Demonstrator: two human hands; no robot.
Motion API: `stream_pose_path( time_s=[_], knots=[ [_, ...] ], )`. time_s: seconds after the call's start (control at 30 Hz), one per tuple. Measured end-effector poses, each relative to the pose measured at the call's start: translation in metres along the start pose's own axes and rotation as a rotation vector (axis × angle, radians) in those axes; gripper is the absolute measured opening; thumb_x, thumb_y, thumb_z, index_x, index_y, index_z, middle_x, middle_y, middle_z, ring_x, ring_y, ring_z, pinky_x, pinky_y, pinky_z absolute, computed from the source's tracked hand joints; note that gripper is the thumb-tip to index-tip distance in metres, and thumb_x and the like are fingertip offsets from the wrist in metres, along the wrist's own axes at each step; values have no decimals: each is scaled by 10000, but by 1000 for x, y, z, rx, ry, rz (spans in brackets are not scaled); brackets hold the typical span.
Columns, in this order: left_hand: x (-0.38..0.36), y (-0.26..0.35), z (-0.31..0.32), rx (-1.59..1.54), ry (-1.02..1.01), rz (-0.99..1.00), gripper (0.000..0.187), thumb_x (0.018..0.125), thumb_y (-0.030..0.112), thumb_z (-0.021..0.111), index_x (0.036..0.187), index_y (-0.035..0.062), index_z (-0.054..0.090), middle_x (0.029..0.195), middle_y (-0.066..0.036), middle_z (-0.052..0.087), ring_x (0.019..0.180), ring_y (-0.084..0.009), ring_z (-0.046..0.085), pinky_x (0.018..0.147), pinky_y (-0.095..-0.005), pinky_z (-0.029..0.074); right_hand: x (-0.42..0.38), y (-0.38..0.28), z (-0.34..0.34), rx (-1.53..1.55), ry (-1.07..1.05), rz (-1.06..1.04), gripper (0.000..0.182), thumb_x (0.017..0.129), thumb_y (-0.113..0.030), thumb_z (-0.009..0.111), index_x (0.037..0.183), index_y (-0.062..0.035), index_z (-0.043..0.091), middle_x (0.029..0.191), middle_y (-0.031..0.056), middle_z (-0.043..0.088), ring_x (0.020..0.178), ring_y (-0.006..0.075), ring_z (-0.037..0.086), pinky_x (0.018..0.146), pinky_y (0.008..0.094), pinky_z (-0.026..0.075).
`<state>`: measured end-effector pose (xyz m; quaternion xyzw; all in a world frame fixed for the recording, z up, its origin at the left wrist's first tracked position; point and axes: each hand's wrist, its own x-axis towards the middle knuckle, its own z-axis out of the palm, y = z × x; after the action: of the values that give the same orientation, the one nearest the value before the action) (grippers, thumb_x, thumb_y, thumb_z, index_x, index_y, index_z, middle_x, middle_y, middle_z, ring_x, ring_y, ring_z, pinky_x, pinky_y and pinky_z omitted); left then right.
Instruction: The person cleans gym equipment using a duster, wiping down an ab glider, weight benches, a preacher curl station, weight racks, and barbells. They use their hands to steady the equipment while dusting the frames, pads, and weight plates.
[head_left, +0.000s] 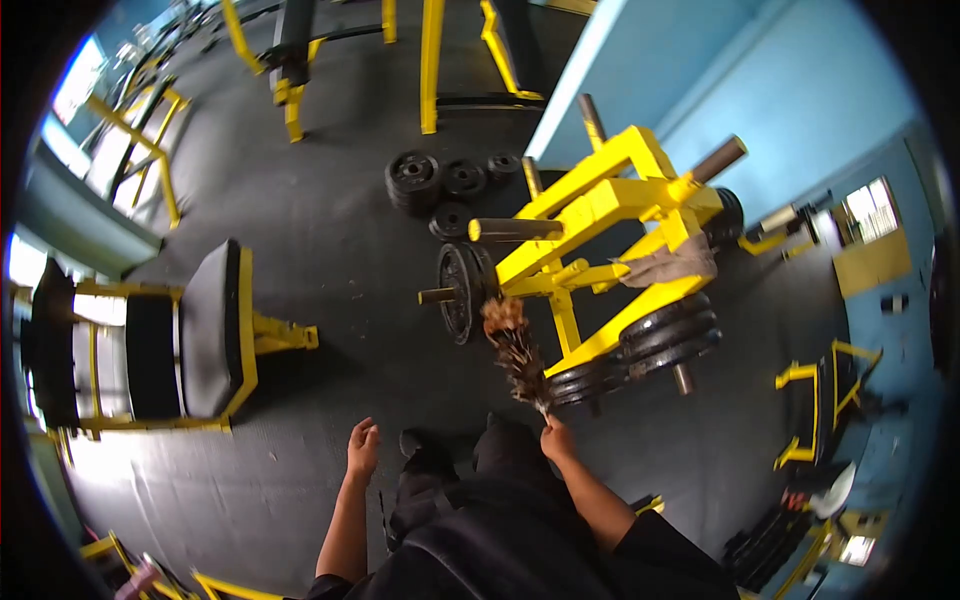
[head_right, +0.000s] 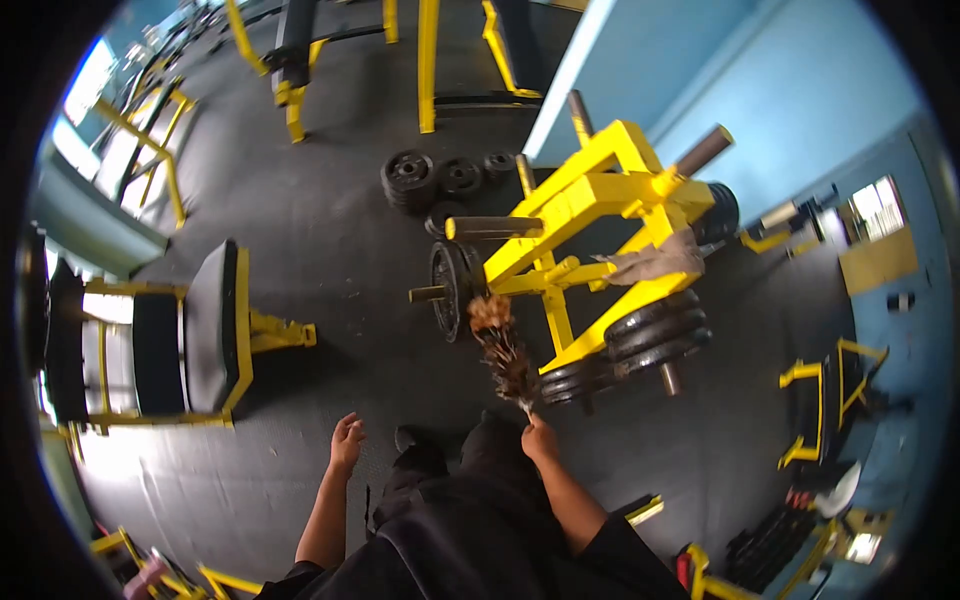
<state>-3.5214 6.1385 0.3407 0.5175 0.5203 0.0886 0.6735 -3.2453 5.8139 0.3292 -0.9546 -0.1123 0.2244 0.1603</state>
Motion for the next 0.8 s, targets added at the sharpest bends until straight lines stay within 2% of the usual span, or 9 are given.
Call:
stream_pose_path(
  time_s=[0.1, 0.2, 0.27, 0.4, 0.43, 0.53, 0.67, 0.73, 0.8],
  knots=[
    [32, 44, -2, 125, -59, -1, 451, 976, 256, 577, 1367, 47, 495, 1119, -65, 616, 968, -144, 582, 892, -302, 471, -31, 3, -2, -32, -198, 250, 375, 946, -172, 485, 1293, -60, 575, 1144, 255, 643, 1043, 424, 619, 898, 484, 508],
    [66, 76, 26, 209, -227, 114, 451, 981, 257, 573, 1372, 49, 490, 1138, -74, 610, 984, -152, 580, 906, -311, 468, -31, -11, 9, 233, -108, 531, 400, 984, -189, 451, 1360, -74, 520, 1252, 239, 599, 1131, 396, 587, 931, 479, 495],
    [77, 126, 67, 339, -272, 208, 441, 973, 210, 576, 1369, 38, 486, 1171, -96, 598, 1003, -170, 577, 905, -329, 469, -8, -20, 21, 339, -47, 552, 412, 996, -191, 437, 1386, -71, 492, 1297, 230, 574, 1170, 388, 566, 950, 473, 486],
    [98, 264, 171, 780, -245, 1105, 436, 895, 91, 626, 1310, 25, 511, 1179, -137, 575, 1025, -275, 578, 880, -375, 464, 97, -26, 65, 624, 130, 630, 442, 994, -138, 421, 1430, -73, 453, 1379, 209, 526, 1256, 377, 510, 1012, 446, 448],
    [108, 294, 193, 864, -221, 1170, 447, 878, 83, 641, 1302, 26, 513, 1164, -140, 577, 1023, -293, 574, 888, -388, 458, 133, -13, 110, 695, 226, 670, 435, 977, -108, 429, 1408, -77, 474, 1317, 234, 565, 1204, 392, 545, 975, 445, 469],
    [134, 357, 263, 1062, -235, 1335, 498, 852, 157, 680, 1308, 42, 518, 1154, -147, 588, 1052, -314, 574, 939, -425, 441, 179, -48, 116, 621, 191, 679, 404, 955, -95, 450, 1352, -45, 506, 1143, 273, 635, 1060, 433, 610, 885, 455, 507],
    [161, 378, 318, 1379, -344, 1193, 500, 870, 319, 689, 1271, 58, 544, 1088, -150, 640, 1039, -297, 628, 882, -418, 487, 176, -68, 150, 574, 260, 352, 372, 956, -127, 456, 1309, -97, 571, 1082, 252, 659, 990, 440, 623, 839, 486, 516],
    [162, 382, 329, 1498, -411, 822, 525, 873, 453, 671, 1220, 70, 578, 972, -144, 688, 889, -288, 679, 809, -409, 514, 160, -58, 149, 517, 182, 314, 373, 950, -127, 467, 1305, -98, 576, 1080, 245, 661, 980, 436, 627, 835, 483, 517],
    [162, 380, 332, 1519, -378, 825, 529, 867, 472, 679, 1200, 72, 586, 940, -139, 695, 852, -287, 687, 786, -408, 521, 156, -46, 128, 465, 98, 262, 373, 944, -127, 478, 1301, -98, 582, 1078, 239, 663, 969, 432, 631, 831, 479, 519]
  ],
)
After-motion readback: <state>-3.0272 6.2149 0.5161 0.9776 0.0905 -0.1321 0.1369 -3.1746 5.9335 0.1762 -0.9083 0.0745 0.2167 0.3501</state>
